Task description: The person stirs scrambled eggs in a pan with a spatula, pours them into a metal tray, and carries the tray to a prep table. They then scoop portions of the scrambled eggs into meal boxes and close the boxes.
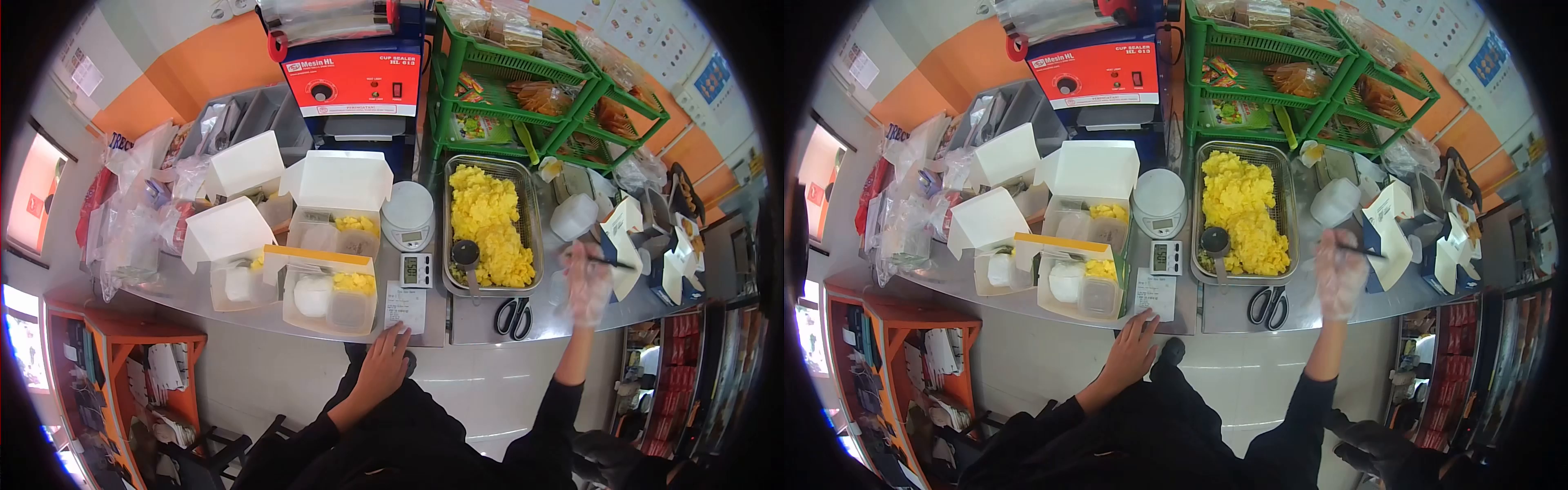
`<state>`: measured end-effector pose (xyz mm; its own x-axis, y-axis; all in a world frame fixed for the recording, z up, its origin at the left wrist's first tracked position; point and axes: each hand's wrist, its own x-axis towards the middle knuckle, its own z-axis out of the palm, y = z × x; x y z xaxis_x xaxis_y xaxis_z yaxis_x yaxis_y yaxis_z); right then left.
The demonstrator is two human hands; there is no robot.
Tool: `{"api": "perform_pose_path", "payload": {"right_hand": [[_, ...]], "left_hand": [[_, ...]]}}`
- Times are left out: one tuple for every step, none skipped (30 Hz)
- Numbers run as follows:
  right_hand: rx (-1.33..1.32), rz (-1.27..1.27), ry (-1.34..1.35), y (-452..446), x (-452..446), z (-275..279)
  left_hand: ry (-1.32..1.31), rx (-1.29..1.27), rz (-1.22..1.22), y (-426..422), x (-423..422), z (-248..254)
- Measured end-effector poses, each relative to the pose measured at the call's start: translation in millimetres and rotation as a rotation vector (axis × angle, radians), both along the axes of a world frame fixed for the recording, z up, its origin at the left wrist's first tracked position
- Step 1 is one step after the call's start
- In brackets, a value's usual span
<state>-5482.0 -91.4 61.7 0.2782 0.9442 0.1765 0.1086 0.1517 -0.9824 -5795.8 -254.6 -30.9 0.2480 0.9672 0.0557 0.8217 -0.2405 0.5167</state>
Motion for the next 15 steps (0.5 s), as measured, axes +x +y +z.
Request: {"api": "perform_pose_path", "payload": {"right_hand": [[-0.042, 0.021, 0.026, -17, -24, 7], [-0.064, 0.084, 0.064, -33, -41, 3], [-0.085, 0.149, 0.101, -46, -59, -1], [-0.175, 0.142, 0.109, -58, -82, -3], [-0.266, 0.136, 0.116, -69, -105, -6], [-0.323, 0.157, 0.187, -79, -126, -21], [-0.385, 0.177, 0.261, -88, -144, -46], [-0.396, 0.202, 0.362, -98, -160, -73], [-0.406, 0.228, 0.461, -104, -173, -98], [-0.396, 0.193, 0.462, -109, -184, -119], [-0.383, 0.159, 0.465, -112, -195, -136], [-0.371, 0.126, 0.468, -112, -203, -145], [-0.335, 0.109, 0.355, -113, -205, -154], [-0.296, 0.092, 0.242, -113, -208, -163], [-0.256, 0.075, 0.129, -111, -211, -164]], "left_hand": [[0.011, 0.003, -0.001, 2, 0, -3], [0.022, 0.005, -0.002, 2, 0, -5], [0.042, 0.008, 0.006, 3, 0, -8], [0.061, 0.008, 0.014, 2, 0, -10], [0.080, 0.007, 0.022, 2, 0, -12], [0.079, -0.003, 0.027, 3, 0, -12], [0.078, -0.018, 0.031, 3, 0, -13], [0.077, -0.032, 0.033, 3, 0, -13], [0.088, -0.049, 0.029, 4, 1, -12], [0.099, -0.068, 0.024, 3, 2, -11], [0.112, -0.085, 0.019, 4, 2, -9], [0.125, -0.081, 0.004, 5, 1, -8], [0.140, -0.081, -0.012, 4, -1, -6], [0.154, -0.078, -0.028, 4, -2, -6], [0.164, -0.075, -0.037, 5, -4, -8]]}}
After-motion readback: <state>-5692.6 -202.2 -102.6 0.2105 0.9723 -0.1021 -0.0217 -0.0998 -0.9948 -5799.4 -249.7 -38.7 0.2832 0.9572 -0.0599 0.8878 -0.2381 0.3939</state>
